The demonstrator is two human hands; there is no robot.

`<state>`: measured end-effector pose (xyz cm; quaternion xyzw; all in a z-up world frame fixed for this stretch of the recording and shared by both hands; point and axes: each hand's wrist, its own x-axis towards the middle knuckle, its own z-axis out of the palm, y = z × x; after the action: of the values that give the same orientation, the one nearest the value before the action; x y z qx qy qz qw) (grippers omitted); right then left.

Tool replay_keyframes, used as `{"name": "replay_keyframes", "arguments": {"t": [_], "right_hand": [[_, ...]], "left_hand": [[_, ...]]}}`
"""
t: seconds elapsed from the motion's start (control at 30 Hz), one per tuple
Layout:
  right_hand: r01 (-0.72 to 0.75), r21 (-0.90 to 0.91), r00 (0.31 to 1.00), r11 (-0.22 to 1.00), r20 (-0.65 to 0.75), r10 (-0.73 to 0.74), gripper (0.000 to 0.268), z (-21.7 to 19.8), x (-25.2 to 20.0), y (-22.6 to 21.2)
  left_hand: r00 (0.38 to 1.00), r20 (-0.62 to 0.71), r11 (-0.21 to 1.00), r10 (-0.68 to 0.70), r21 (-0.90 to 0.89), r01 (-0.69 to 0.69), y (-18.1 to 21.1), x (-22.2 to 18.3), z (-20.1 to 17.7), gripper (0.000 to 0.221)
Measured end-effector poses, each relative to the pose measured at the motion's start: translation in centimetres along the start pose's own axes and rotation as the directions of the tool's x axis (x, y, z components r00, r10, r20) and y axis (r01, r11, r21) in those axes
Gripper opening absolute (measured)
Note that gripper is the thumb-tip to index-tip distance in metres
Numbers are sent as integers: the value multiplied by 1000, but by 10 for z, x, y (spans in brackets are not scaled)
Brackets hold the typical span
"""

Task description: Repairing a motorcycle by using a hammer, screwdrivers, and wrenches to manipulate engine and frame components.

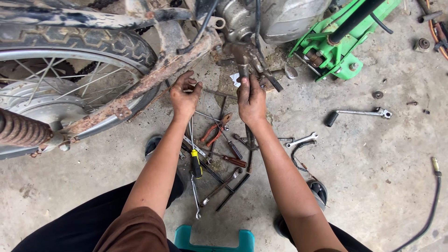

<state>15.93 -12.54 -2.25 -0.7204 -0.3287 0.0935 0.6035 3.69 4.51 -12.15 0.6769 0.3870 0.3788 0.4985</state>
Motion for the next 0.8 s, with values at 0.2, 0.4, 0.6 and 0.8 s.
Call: {"name": "replay_keyframes", "arguments": {"t": [0.2,0.4,0.6,0.8], "right_hand": [[-72,-23,997,997,-24,72,34,13,2,10],[-111,-34,991,993,68,113,35,-2,17,3],[-9,-149,993,989,119,27,33,-11,24,-1],[-47,-43,996,998,78,50,34,-8,16,3]], "left_hand": [[997,57,995,-52,-87,57,-14,8,12,31],[991,113,992,-69,-97,80,2,10,25,29],[988,103,988,-115,-93,125,13,6,29,24],[973,121,958,-197,-188,217,33,6,44,26]]}}
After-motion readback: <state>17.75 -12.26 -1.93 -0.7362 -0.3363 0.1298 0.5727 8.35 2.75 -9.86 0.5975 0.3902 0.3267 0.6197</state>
